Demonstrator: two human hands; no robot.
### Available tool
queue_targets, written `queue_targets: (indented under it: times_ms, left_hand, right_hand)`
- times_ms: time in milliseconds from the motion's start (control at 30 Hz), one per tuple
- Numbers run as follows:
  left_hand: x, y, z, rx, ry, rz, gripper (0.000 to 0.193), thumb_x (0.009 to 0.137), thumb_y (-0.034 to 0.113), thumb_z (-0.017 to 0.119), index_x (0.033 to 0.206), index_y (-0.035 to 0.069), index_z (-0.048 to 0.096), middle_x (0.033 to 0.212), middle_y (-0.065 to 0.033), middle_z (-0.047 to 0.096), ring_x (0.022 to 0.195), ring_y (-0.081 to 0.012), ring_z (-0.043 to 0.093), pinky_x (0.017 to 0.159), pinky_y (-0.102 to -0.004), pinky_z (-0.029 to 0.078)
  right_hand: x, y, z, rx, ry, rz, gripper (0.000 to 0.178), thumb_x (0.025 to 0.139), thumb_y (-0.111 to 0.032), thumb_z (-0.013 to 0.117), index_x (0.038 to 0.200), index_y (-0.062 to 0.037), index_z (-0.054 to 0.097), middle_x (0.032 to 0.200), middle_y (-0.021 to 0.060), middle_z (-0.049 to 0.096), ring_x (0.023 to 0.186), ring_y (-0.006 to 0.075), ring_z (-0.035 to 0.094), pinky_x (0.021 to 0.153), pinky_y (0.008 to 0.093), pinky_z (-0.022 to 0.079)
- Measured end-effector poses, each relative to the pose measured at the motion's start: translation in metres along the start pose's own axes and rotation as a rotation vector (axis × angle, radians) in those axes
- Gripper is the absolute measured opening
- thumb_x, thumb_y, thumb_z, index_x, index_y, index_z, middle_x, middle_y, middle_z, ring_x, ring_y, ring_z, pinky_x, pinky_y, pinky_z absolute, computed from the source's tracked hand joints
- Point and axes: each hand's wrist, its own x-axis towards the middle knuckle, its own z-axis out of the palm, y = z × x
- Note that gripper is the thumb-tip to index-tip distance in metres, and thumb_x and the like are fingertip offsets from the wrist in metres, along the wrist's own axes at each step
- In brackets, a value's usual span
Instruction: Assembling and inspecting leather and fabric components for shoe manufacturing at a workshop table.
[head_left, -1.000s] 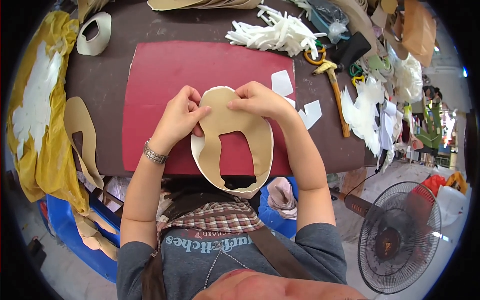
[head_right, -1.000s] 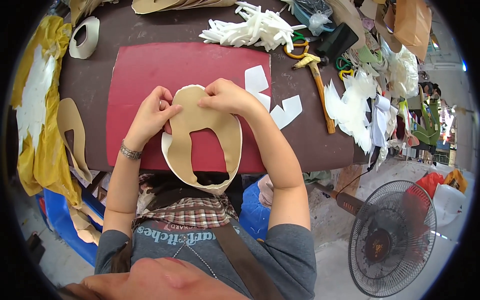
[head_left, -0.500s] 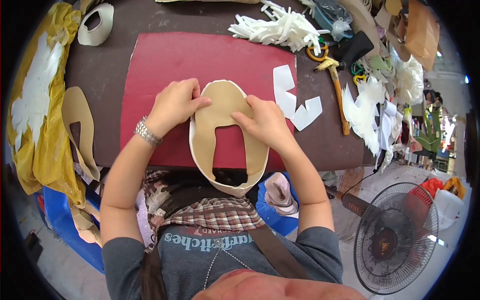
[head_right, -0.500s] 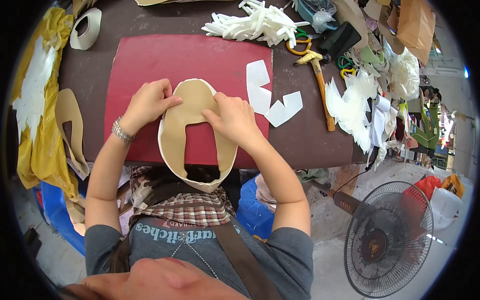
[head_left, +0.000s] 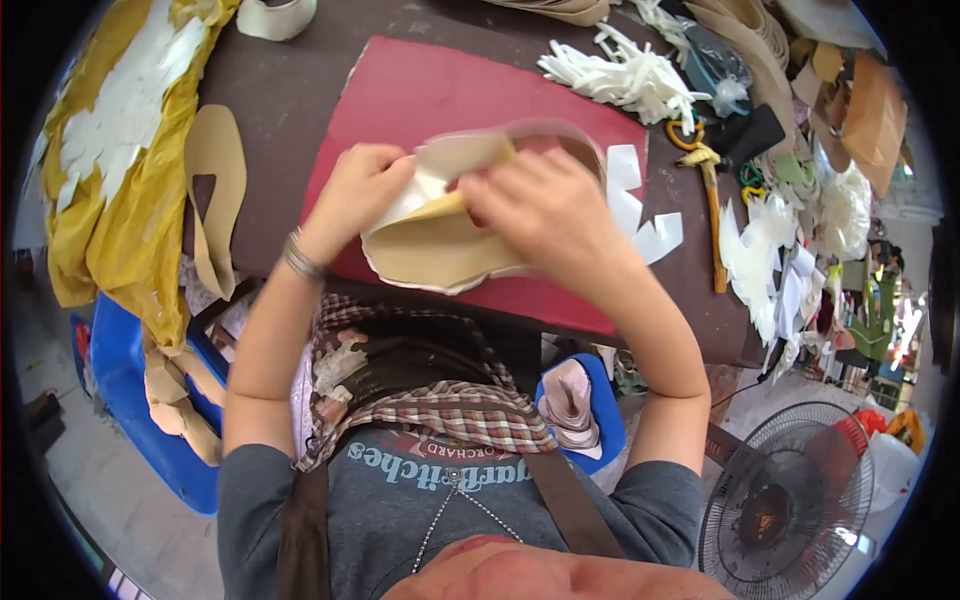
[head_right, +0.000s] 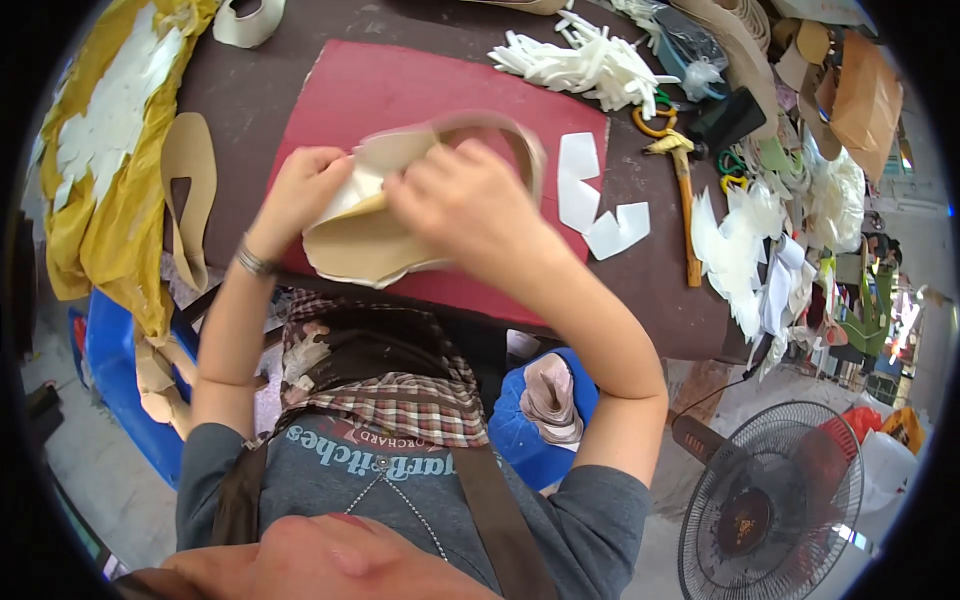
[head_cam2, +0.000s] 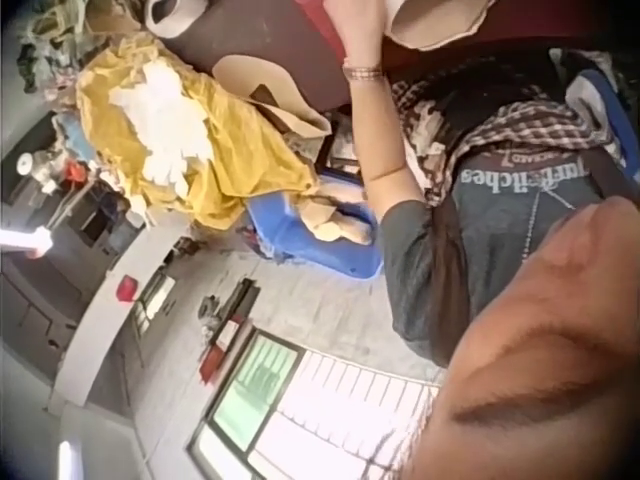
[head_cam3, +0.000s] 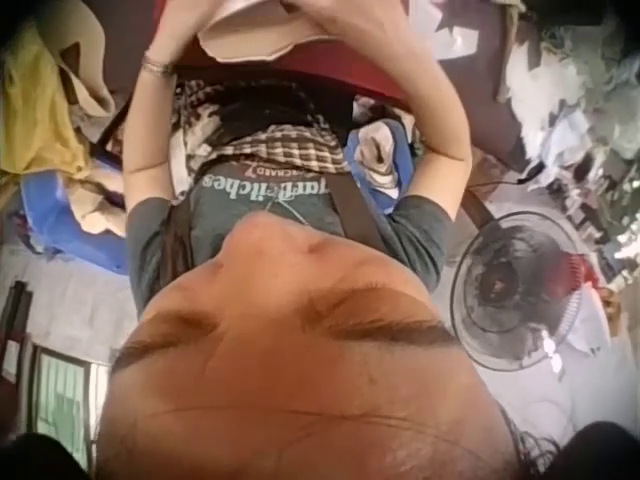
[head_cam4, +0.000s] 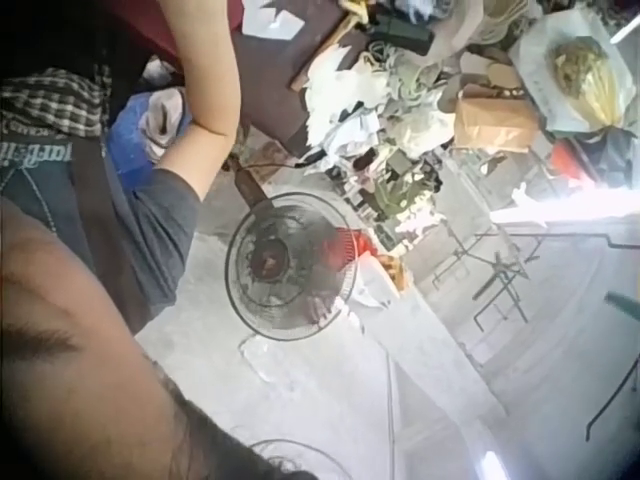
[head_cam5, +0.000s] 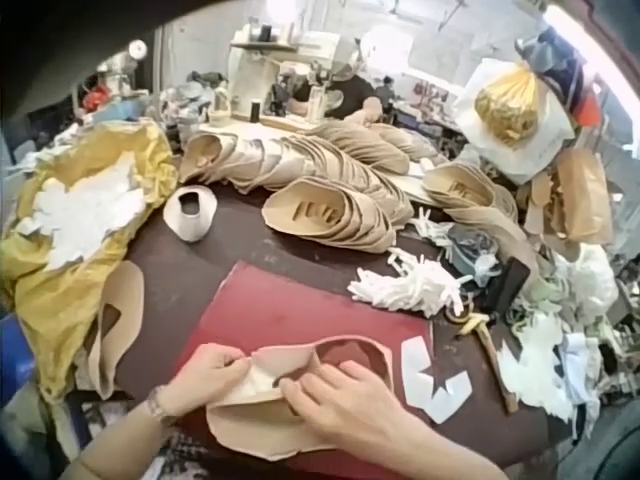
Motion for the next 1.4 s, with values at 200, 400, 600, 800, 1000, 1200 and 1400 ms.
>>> queue_targets:
  times_ms: [200, 400, 600, 800, 1000, 1200, 1400]
  left_hand:
    - [-0.068, 0.026, 0.043, 0.267, 0.348, -0.044, 0.030, 0.092, 0.030, 0.055, 0.092, 0.002, 0.066, 0.067, -0.0181, 0.063, 0.063, -0.0381, 0.062, 0.061, -0.0459, 0.049]
    - [-0.013, 0.046, 0.001, 0.273, 0.281, 0.070, 0.038, 0.091, 0.033, 0.059, 0.110, 0.000, 0.066, 0.110, -0.0222, 0.064, 0.101, -0.0348, 0.063, 0.083, -0.0399, 0.050]
    - [0.088, -0.008, 0.010, 0.446, 0.251, 0.348, 0.030, 0.083, 0.028, 0.068, 0.101, 0.005, 0.072, 0.134, -0.0098, 0.056, 0.125, -0.0303, 0.050, 0.099, -0.0374, 0.040]
    - [0.089, -0.012, 0.016, 0.533, 0.362, 0.474, 0.022, 0.081, 0.023, 0.070, 0.100, 0.011, 0.073, 0.133, -0.0011, 0.058, 0.128, -0.0247, 0.048, 0.102, -0.0388, 0.035]
    - [0.078, -0.004, 0.020, 0.529, 0.315, 0.418, 0.021, 0.083, 0.019, 0.066, 0.099, 0.006, 0.071, 0.125, -0.0049, 0.063, 0.117, -0.0248, 0.055, 0.093, -0.0363, 0.043]
    - [0.045, 0.038, 0.020, 0.037, 0.101, -0.074, 0.020, 0.083, 0.015, 0.062, 0.097, 0.002, 0.069, 0.115, -0.0068, 0.065, 0.106, -0.0249, 0.058, 0.084, -0.0355, 0.048]
    - [0.065, 0.033, 0.024, 0.449, 0.161, 0.133, 0.020, 0.080, 0.013, 0.062, 0.097, 0.006, 0.070, 0.114, -0.0031, 0.065, 0.106, -0.0229, 0.058, 0.085, -0.0362, 0.048]
  right_hand:
    - [-0.009, -0.018, 0.009, 0.362, 0.463, 0.380, 0.034, 0.085, -0.003, 0.063, 0.119, -0.0047, 0.060, 0.108, 0.0161, 0.065, 0.101, 0.0239, 0.064, 0.084, 0.0306, 0.051]
    - [0.012, -0.056, 0.077, 0.948, 0.606, 0.976, 0.071, 0.092, -0.035, 0.060, 0.140, 0.0081, 0.032, 0.142, 0.0287, 0.038, 0.136, 0.0358, 0.036, 0.114, 0.0446, 0.026]
    - [0.020, -0.062, 0.118, 0.175, 0.042, 0.754, 0.101, 0.083, -0.058, 0.061, 0.146, 0.0084, 0.018, 0.149, 0.0316, 0.023, 0.143, 0.0396, 0.020, 0.115, 0.0534, 0.015]
    - [0.015, -0.073, 0.109, 0.146, -0.041, 0.675, 0.108, 0.077, -0.067, 0.060, 0.145, 0.0083, 0.023, 0.149, 0.0305, 0.024, 0.142, 0.0406, 0.019, 0.114, 0.0561, 0.015]
    - [-0.043, -0.111, 0.051, 0.336, -0.248, 0.495, 0.084, 0.080, -0.046, 0.071, 0.141, 0.0007, 0.036, 0.147, 0.0265, 0.031, 0.137, 0.0419, 0.031, 0.109, 0.0535, 0.029]
    - [-0.029, -0.078, 0.049, 0.817, 0.226, 0.794, 0.074, 0.084, -0.031, 0.070, 0.141, 0.0010, 0.035, 0.145, 0.0260, 0.033, 0.135, 0.0409, 0.035, 0.108, 0.0478, 0.032]
    - [0.004, -0.082, 0.116, 0.409, 0.365, 0.929, 0.084, 0.087, -0.042, 0.064, 0.143, 0.0082, 0.025, 0.149, 0.0274, 0.025, 0.140, 0.0417, 0.023, 0.113, 0.0464, 0.024]
